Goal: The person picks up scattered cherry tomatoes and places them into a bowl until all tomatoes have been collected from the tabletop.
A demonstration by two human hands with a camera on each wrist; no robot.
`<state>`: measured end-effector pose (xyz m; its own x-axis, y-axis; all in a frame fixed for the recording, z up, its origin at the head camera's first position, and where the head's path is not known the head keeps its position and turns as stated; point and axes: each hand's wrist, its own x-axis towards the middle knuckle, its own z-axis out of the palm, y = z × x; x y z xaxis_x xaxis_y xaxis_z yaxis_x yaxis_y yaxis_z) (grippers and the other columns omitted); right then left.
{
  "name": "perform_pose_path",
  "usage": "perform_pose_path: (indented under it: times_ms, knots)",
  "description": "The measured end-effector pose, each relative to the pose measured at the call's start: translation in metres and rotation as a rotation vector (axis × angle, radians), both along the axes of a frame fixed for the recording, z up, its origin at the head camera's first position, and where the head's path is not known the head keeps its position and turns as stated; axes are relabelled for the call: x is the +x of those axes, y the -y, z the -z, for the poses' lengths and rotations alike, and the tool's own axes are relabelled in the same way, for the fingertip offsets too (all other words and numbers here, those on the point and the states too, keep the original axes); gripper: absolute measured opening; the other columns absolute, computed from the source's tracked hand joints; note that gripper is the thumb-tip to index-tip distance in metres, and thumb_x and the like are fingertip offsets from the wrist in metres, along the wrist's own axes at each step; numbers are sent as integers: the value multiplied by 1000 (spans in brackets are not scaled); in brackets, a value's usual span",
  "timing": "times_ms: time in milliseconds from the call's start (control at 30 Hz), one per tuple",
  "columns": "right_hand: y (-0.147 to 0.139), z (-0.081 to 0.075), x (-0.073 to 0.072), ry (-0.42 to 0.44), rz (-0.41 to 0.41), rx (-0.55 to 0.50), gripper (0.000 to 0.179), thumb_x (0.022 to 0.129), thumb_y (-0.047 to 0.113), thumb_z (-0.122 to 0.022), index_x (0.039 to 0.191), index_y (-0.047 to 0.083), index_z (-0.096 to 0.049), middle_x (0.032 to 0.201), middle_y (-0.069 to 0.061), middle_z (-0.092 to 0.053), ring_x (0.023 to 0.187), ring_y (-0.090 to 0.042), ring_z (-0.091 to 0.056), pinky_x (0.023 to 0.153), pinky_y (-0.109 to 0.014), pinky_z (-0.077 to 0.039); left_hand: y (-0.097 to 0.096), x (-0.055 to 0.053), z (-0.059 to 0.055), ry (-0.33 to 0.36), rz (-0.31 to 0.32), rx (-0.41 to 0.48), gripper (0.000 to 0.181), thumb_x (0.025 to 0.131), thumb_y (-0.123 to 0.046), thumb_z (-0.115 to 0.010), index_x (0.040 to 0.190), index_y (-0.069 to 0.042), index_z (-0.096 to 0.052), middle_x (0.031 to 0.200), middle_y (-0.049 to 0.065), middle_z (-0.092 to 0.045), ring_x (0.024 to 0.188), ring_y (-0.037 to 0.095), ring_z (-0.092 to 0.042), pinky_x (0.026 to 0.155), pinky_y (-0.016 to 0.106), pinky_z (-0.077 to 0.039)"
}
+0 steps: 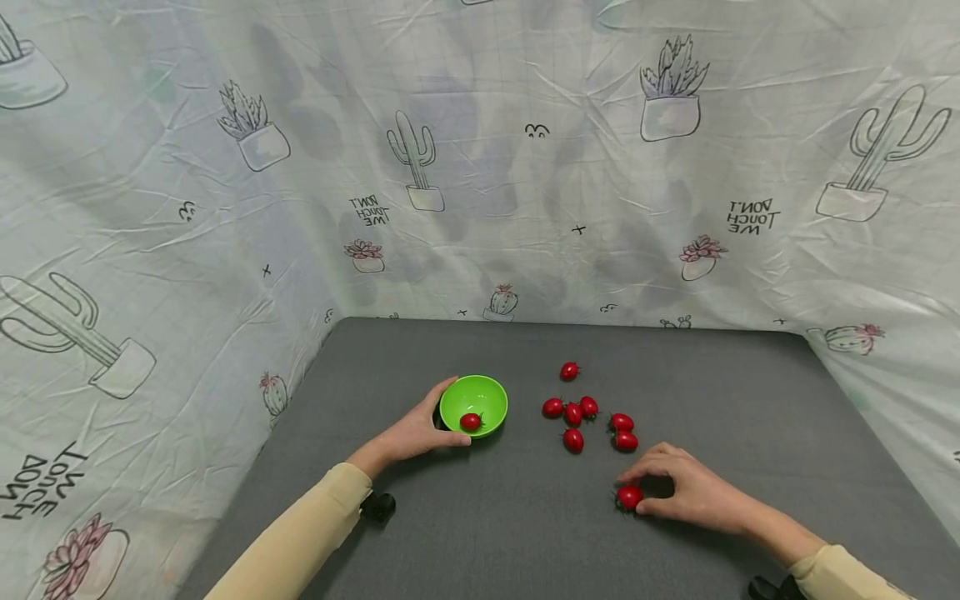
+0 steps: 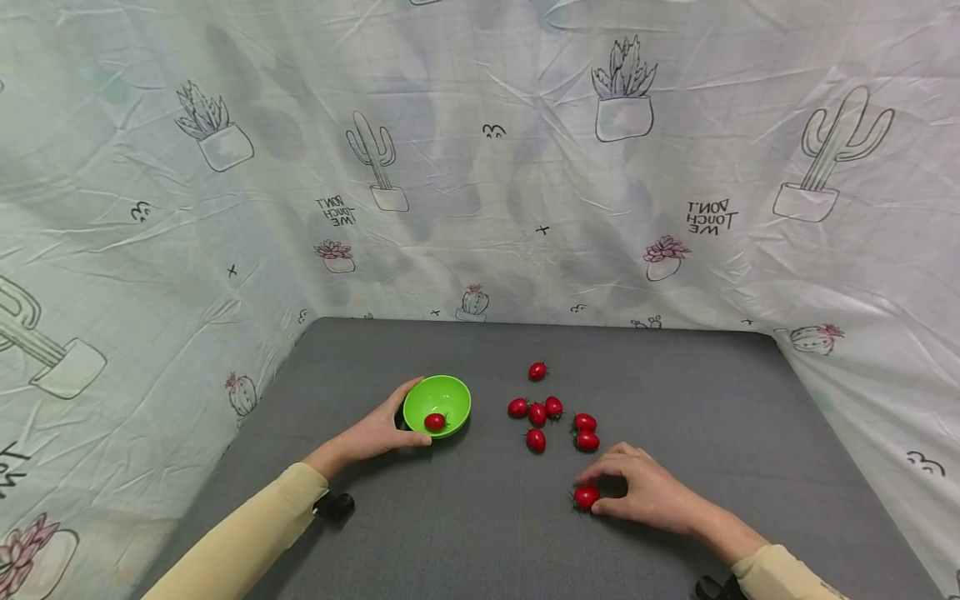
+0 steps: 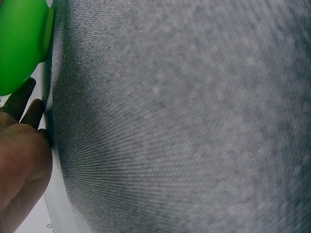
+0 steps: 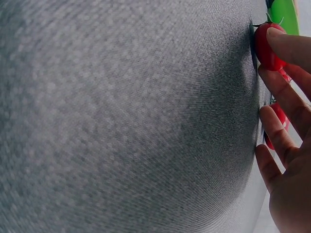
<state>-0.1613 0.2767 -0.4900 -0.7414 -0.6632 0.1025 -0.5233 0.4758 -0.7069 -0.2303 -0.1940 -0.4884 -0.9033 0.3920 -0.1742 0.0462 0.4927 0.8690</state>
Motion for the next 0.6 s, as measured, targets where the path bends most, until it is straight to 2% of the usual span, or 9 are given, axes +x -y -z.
perform_pose_path:
  times_ms: [167,600]
  knots:
    - [0,2,0,-20,-3,2,28,93,35,-79,120,30,-74,115,16,-66,109,-8,-53,87,-32,-48,1,-1,2,-1,0,-15,106,83,-40,-87,164,-29,-19,164,5,-28,147,27,-31,115,59,-26]
    - [-1,5,0,-52,-1,-4,26,92,35,-79,117,32,-74,113,17,-66,110,-8,-53,89,-32,-48,-1,0,3,-5,0,-24,110,81,-45,-87,165,-27,-18,164,5,-28,146,27,-33,114,58,-28]
